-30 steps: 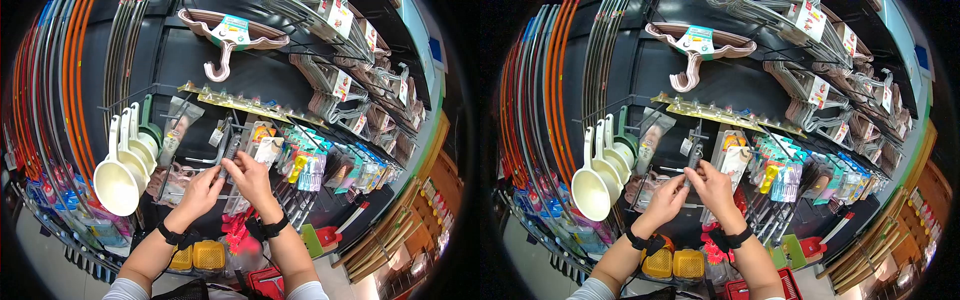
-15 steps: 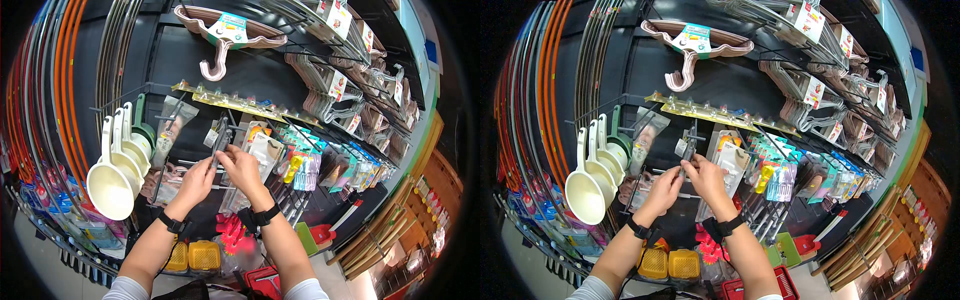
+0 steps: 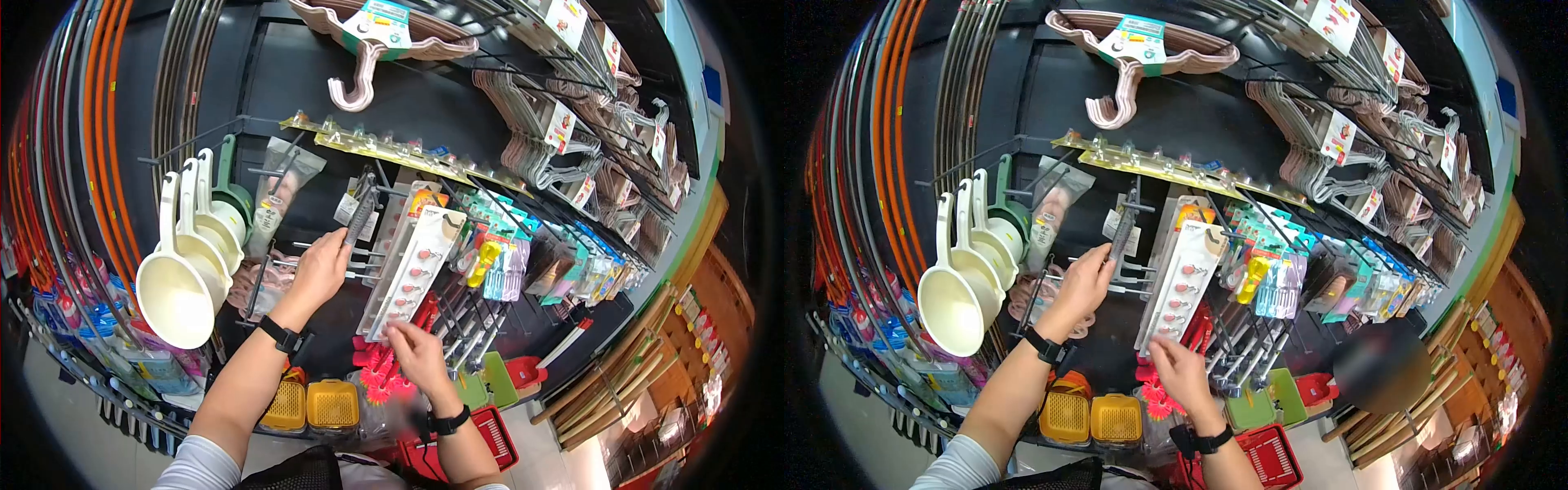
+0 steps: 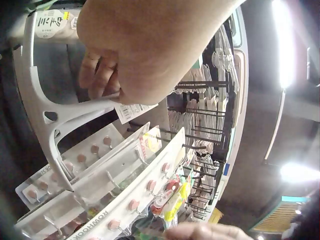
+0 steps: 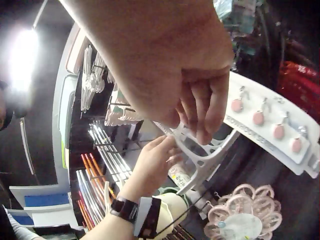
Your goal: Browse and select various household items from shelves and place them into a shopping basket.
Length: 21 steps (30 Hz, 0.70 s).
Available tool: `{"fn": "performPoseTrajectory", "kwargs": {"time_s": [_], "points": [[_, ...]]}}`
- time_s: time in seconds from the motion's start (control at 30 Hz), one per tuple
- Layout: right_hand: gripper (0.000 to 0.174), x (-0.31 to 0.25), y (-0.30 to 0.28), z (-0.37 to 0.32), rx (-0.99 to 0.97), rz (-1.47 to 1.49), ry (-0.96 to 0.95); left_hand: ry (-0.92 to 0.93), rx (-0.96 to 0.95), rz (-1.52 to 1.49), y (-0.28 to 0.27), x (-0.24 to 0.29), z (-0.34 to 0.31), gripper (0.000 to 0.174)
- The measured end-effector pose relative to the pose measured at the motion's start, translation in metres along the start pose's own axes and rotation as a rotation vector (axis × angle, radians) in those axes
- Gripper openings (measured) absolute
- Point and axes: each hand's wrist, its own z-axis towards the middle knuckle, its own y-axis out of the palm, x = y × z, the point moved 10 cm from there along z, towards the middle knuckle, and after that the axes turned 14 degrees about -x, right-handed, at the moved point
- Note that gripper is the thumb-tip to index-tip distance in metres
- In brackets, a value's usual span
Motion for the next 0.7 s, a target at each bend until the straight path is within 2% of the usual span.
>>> {"fn": "performPoseTrajectory", "kwargs": {"time_s": [0.07, 0.2, 0.27, 0.3, 0.33, 0.4, 0.43, 0.47, 0.5, 0.53, 0.6, 0.67, 0.7], "points": [[0.029, 0.024, 0.005, -0.028, -0.014, 0.103, 0.097, -0.031, -0.028, -0.022, 0.005, -0.004, 0.002, 0.032], [0.031, 0.101, 0.000, -0.086, 0.004, 0.107, 0.233, -0.025, -0.022, -0.056, 0.011, -0.009, 0.005, 0.034], [0.031, 0.141, -0.001, -0.122, -0.009, 0.057, 0.361, -0.087, -0.068, -0.074, 0.016, -0.011, 0.006, 0.034], [0.029, 0.167, -0.001, -0.140, -0.048, 0.058, 0.470, -0.056, -0.027, -0.074, 0.016, -0.011, 0.006, 0.035], [0.029, 0.188, -0.004, -0.156, -0.024, 0.077, 0.505, -0.065, -0.046, -0.097, 0.021, -0.014, 0.009, 0.035], [0.030, 0.214, -0.013, -0.192, -0.021, -0.151, 0.524, -0.072, -0.022, -0.017, 0.025, -0.014, 0.008, 0.037], [0.030, 0.220, -0.018, -0.209, 0.047, -0.163, 0.518, -0.135, -0.058, -0.015, 0.029, -0.019, 0.007, 0.038], [0.030, 0.235, -0.021, -0.226, 0.072, -0.148, 0.576, -0.078, -0.035, 0.016, 0.031, -0.022, 0.006, 0.040], [0.030, 0.253, -0.022, -0.243, 0.083, -0.102, 0.640, -0.120, -0.049, 0.014, 0.034, -0.011, 0.006, 0.041], [0.030, 0.273, -0.022, -0.261, 0.086, -0.053, 0.696, -0.179, -0.047, -0.003, 0.039, -0.026, 0.001, 0.045], [0.030, 0.316, -0.023, -0.302, 0.114, -0.029, 0.783, -0.142, 0.011, 0.030, 0.046, -0.018, -0.005, 0.053], [0.029, 0.352, -0.020, -0.332, 0.137, -0.001, 0.835, -0.172, 0.102, -0.043, 0.051, -0.009, -0.016, 0.051], [0.030, 0.365, -0.022, -0.354, 0.181, 0.037, 0.891, -0.174, 0.116, 0.051, 0.055, -0.002, -0.026, 0.049]]}}
